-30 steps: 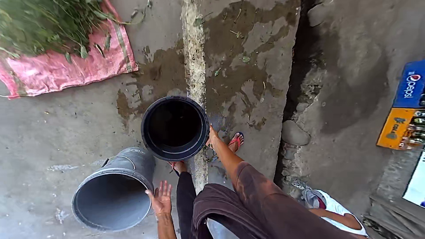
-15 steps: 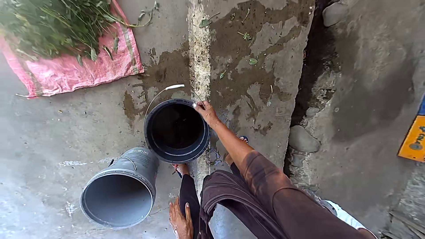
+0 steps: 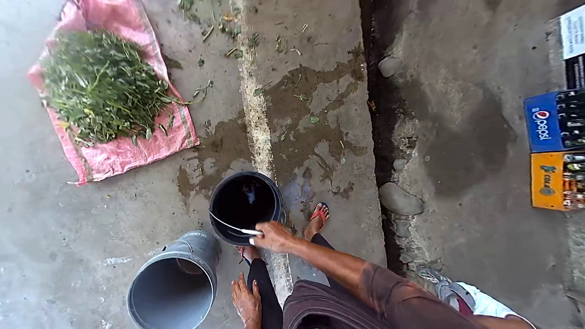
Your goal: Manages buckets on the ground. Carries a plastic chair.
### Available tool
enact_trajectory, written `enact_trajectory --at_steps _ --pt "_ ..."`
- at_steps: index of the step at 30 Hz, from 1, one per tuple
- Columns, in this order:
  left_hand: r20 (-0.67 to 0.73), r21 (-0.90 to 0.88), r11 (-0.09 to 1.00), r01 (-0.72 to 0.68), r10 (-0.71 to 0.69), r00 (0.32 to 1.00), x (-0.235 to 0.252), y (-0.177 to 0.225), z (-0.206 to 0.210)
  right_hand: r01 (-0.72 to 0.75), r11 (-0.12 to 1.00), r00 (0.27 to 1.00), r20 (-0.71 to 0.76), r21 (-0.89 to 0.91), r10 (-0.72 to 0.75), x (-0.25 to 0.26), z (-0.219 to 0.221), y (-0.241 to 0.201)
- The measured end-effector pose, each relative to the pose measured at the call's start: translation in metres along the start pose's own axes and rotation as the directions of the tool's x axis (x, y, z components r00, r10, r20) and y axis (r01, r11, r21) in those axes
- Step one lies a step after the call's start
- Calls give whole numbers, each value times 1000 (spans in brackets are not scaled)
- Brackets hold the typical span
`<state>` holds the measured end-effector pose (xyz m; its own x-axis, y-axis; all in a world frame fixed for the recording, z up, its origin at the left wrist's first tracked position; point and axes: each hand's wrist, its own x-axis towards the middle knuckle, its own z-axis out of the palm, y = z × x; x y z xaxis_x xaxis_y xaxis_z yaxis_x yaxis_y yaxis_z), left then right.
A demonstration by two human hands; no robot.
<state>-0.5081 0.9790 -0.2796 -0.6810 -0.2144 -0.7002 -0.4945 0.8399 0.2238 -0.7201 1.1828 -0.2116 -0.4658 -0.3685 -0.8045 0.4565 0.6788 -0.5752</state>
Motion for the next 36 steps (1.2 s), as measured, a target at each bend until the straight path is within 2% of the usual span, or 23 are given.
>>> enact_trajectory --at_steps 4,7,10,12,14,16,22,30,36 --pt "3 -279 960 15 -14 1000 14 41 -16 5 960 990 -140 278 35 -57 -2 4" --pt "147 -485 861 153 -92 985 25 70 -23 10 913 985 -162 407 62 -114 -6 6" --pt "282 -647 716 261 -93 955 40 92 -3 25 906 978 -196 423 64 -162 -15 38" --pt "328 -641 710 291 -89 940 42 113 15 18 899 971 -224 437 89 -184 -19 77" --pt "314 -557 795 242 -68 947 36 143 41 -21 891 964 -226 454 138 -201 -29 121" --pt "363 -493 842 219 -30 931 21 184 67 -52 876 950 -246 480 191 -212 -38 175" --pt "427 -443 844 302 -98 899 -35 293 154 -73 837 939 -245 542 241 -267 -72 306" --pt "422 -464 826 321 -113 900 -124 415 244 -119 883 948 -211 454 236 -353 -140 408" --pt "468 -515 768 380 -120 876 -159 483 297 -170 930 939 -233 324 253 -379 -174 454"
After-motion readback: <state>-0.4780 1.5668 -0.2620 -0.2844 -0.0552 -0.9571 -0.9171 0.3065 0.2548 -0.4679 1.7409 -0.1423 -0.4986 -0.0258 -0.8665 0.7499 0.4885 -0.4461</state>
